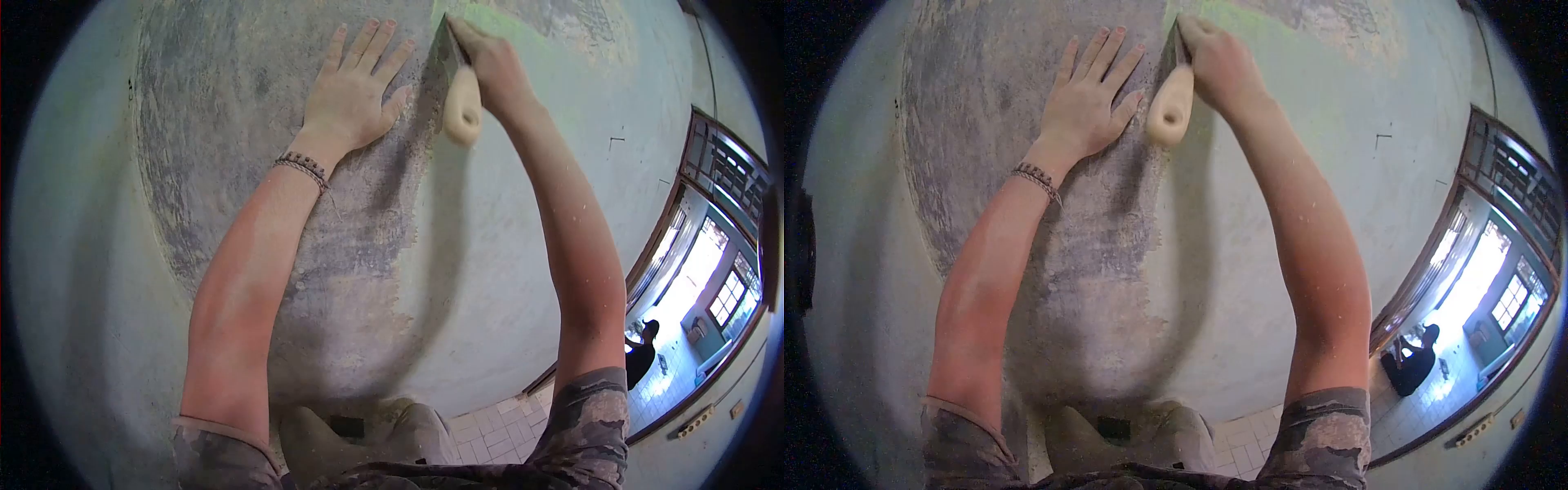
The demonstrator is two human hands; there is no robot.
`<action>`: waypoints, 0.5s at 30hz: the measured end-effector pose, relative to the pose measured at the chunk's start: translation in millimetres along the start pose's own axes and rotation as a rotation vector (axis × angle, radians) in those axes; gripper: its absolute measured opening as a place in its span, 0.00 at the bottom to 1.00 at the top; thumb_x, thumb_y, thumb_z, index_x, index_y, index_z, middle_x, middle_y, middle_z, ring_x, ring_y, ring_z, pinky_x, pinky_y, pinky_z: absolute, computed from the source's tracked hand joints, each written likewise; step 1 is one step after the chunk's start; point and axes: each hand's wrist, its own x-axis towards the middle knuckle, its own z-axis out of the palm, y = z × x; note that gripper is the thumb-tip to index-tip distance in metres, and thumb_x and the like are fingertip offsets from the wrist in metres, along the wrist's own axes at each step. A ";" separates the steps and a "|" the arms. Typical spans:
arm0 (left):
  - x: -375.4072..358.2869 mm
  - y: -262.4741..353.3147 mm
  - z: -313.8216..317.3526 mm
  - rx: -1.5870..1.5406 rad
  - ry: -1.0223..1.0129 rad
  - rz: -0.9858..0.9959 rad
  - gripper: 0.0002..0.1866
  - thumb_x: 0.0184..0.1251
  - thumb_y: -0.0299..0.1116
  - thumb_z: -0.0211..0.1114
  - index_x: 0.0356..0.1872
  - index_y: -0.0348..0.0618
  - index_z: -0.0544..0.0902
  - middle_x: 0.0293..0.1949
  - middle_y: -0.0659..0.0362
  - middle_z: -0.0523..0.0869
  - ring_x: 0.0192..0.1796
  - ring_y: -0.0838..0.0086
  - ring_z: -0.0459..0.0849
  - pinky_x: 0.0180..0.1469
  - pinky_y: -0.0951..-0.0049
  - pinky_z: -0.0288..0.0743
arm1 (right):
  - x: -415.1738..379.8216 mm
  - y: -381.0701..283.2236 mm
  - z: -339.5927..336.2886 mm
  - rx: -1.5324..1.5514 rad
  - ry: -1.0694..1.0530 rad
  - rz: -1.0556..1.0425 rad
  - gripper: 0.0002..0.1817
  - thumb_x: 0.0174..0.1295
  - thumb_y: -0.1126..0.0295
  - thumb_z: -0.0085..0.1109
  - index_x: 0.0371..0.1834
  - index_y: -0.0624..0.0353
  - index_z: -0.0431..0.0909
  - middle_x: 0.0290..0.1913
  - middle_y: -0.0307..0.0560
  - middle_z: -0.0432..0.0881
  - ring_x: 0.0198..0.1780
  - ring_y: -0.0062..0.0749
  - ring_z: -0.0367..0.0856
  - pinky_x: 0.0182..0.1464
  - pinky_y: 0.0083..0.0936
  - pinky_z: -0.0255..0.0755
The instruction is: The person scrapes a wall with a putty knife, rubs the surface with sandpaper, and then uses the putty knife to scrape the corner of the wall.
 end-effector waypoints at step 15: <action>-0.4 -1.9 -1.5 0.014 -0.022 -0.006 0.30 0.74 0.55 0.40 0.75 0.62 0.57 0.77 0.62 0.53 0.78 0.72 0.47 0.79 0.59 0.32 | 24.1 -15.6 -14.1 0.232 0.061 -0.081 0.19 0.60 0.66 0.56 0.49 0.71 0.76 0.47 0.66 0.81 0.49 0.55 0.81 0.50 0.37 0.73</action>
